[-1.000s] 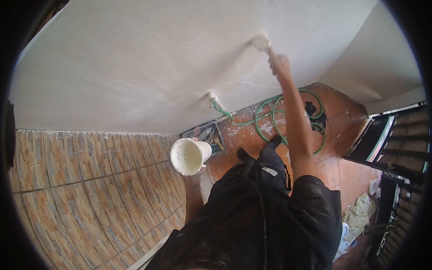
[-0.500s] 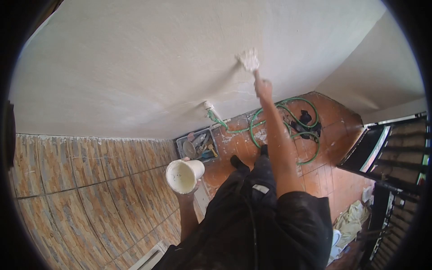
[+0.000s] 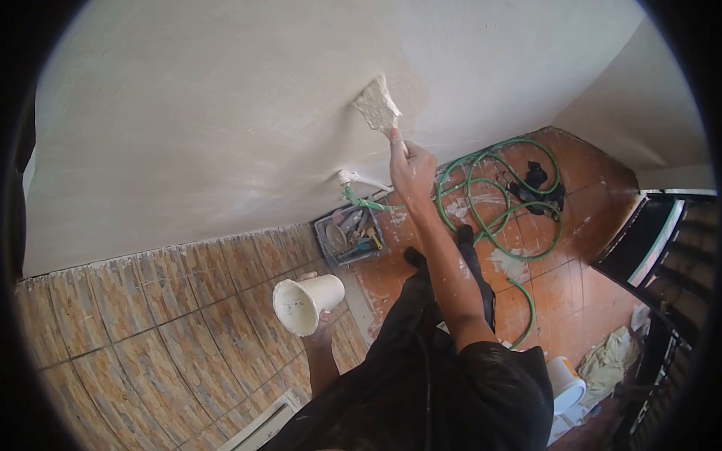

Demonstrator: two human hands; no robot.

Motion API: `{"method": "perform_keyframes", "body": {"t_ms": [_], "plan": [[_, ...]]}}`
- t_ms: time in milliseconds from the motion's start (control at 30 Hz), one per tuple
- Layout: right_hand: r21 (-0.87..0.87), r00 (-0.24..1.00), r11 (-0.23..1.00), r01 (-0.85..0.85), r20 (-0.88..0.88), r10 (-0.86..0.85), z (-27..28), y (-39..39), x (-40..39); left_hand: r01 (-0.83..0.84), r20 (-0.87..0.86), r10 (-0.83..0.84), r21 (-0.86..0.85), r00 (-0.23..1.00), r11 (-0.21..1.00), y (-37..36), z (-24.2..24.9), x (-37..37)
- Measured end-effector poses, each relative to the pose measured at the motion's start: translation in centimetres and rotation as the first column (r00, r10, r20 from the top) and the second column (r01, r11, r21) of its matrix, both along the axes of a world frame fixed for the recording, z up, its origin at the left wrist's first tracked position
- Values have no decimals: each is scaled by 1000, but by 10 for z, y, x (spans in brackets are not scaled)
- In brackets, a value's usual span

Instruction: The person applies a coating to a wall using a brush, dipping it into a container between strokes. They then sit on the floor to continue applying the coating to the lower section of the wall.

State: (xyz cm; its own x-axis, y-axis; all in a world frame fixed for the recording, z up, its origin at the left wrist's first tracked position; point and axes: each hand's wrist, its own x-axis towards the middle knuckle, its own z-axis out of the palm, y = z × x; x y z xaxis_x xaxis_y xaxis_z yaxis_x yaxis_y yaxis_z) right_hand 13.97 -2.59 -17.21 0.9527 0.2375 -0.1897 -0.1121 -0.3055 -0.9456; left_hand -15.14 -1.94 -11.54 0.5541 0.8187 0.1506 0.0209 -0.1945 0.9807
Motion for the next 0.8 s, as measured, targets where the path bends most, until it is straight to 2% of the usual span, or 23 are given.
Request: {"method": "perform_keyframes", "body": {"t_ms": [67, 133, 200, 233, 300, 367, 400, 467, 600, 667, 700, 733, 767, 800], "plan": [[94, 987, 995, 45, 147, -59, 3, 2, 4, 37, -29, -36, 39, 999, 999, -1, -3, 2], [16, 978, 998, 59, 199, -61, -39, 6, 4, -51, -98, 47, -40, 994, 998, -11, -5, 8], [-253, 959, 967, -9, 271, 80, -98, 8, 2, -77, -112, 69, -69, 991, 995, -20, -1, 11], [-332, 980, 939, -88, 139, 141, -126, 9, 2, -95, -121, 87, -68, 989, 993, -25, 4, 11], [-377, 977, 914, -150, 86, 196, -195, 12, 12, -70, -73, 63, -93, 995, 993, -22, -1, 6], [-481, 956, 829, -285, -78, 283, -247, -3, 6, -96, -124, 82, -109, 989, 989, -33, 0, -35], [-475, 960, 837, -271, -71, 271, -237, -2, 14, -116, -139, 101, -110, 985, 987, -35, 2, -40], [-344, 990, 928, -142, -38, 138, -210, -11, 25, -180, -176, 160, -104, 971, 978, -37, 5, -47], [-248, 999, 968, -30, 15, 35, -104, -25, 36, -338, -259, 311, -67, 915, 939, -41, 6, -38], [-6, 998, 1000, 16, 54, -16, -70, -33, 38, -385, -286, 358, -45, 889, 922, -38, 6, -28], [-10, 998, 1000, 1, 59, 0, -58, -37, 31, -401, -293, 371, -44, 881, 915, -38, 7, -25], [64, 988, 998, 25, 152, -34, -47, -38, 31, -394, -279, 366, -48, 888, 918, -35, 6, -20], [145, 966, 989, 38, 246, -73, -42, -36, 35, -364, -230, 339, -78, 912, 928, -37, 7, -17], [144, 965, 989, 15, 257, -52, -51, -34, 35, -333, -180, 311, -107, 933, 937, -38, 7, -13]]}}
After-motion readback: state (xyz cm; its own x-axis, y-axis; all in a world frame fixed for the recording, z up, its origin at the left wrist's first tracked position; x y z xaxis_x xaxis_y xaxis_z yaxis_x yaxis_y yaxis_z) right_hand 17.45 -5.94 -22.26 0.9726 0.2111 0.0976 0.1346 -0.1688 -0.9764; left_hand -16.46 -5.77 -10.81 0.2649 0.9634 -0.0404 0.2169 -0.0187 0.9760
